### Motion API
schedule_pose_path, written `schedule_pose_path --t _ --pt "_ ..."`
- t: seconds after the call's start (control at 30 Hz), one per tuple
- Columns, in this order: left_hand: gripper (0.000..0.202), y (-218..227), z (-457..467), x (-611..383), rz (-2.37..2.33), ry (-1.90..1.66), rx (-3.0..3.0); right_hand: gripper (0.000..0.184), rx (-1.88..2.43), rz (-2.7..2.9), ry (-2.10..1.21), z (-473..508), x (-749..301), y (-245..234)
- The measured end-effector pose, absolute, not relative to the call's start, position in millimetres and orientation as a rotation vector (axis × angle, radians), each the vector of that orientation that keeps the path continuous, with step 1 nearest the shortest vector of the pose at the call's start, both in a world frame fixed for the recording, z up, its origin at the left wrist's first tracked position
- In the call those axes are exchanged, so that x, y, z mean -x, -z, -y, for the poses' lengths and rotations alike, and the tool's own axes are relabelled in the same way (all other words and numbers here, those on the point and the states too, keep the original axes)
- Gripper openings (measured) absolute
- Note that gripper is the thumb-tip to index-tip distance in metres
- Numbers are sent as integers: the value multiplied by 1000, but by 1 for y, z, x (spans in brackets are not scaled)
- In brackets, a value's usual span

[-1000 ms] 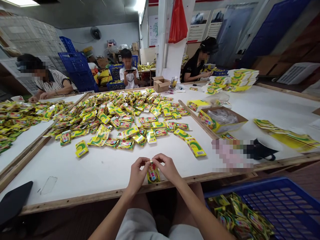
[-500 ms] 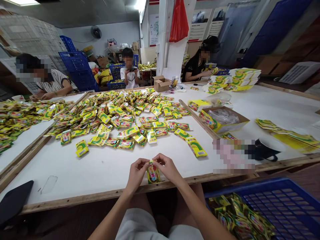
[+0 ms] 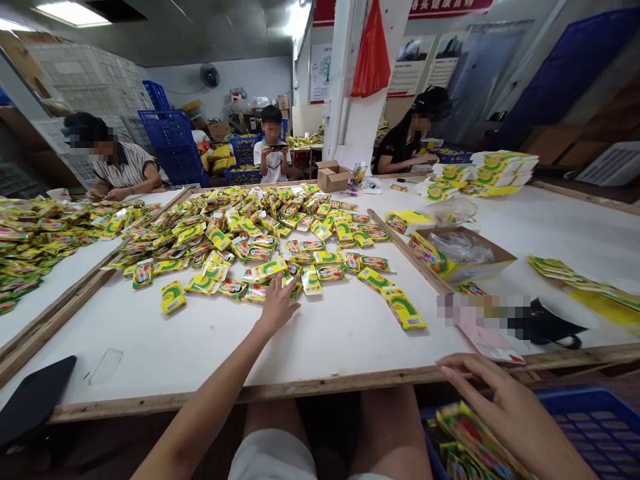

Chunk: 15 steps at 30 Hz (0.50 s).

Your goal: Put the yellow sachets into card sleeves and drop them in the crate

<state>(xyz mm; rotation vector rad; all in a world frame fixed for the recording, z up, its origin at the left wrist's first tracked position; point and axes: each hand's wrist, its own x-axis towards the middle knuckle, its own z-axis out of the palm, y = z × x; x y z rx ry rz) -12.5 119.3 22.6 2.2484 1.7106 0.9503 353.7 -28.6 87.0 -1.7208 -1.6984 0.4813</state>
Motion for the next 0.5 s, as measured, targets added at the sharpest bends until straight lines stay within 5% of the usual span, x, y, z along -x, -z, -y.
schedule_pose_path --t 0.2,0.37,0.5 --pt "22 -15 -127 23 -1747 -988 -2277 29 1616 1685 -720 33 -308 -70" --pt "13 -18 -73 34 -1768 -1453 -1695 27 1456 1546 -934 13 -243 -34" --pt "27 -10 -32 11 -1391 -1631 -1005 36 1223 1346 -1080 -9 -180 -14"
